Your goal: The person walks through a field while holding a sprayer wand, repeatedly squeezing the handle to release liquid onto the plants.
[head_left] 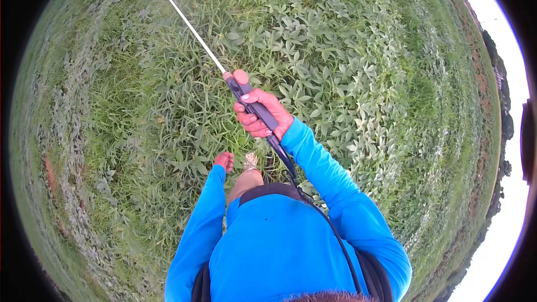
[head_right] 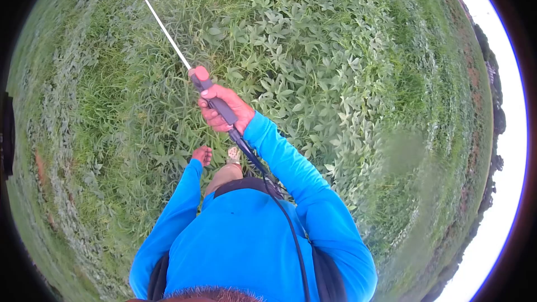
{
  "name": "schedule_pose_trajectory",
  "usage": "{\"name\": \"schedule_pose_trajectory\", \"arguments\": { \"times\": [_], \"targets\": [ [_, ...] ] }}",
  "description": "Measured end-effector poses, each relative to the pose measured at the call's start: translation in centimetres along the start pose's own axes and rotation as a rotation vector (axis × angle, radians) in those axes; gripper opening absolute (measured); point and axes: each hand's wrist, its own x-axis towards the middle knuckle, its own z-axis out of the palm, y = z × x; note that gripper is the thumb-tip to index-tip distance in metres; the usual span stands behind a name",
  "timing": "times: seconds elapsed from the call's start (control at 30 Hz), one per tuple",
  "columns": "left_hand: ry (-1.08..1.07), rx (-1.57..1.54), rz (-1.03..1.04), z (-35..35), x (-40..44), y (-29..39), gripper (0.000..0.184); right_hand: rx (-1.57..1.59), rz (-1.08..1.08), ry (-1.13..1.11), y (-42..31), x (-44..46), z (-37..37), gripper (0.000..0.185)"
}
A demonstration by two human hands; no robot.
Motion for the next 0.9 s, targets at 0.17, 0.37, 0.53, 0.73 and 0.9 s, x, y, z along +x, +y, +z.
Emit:
{"name": "schedule_pose_trajectory", "arguments": {
  "times": [0.17, 0.37, 0.53, 0.73, 0.9],
  "targets": [
    [-0.02, -0.027, 0.008, 0.0, 0.7, 2.4, 0.03, 0.087, -0.017, 0.025, -3.9, 1.2, 0.4, 0.026],
    [-0.06, 0.047, 0.058, -0.3, 1.5, 4.2, 0.031, 0.095, -0.2, 0.259, -5.2, -2.6, -2.3, 0.03],
    [-0.02, 0.098, 0.043, 0.2, 1.3, 5.4, 0.031, 0.199, -0.279, 0.353, -2.6, -9.2, -4.9, 0.029],
    [-0.043, 0.134, -0.049, 1.5, 1.9, 6.2, 0.029, 0.259, -0.419, 0.576, 1.9, -16.0, -5.6, 0.027],
    [-0.062, 0.17, -0.078, 3.6, 2.9, 6.6, 0.029, 0.23, -0.556, 0.741, 1.9, -18.6, -7.1, 0.028]
  ]
}}
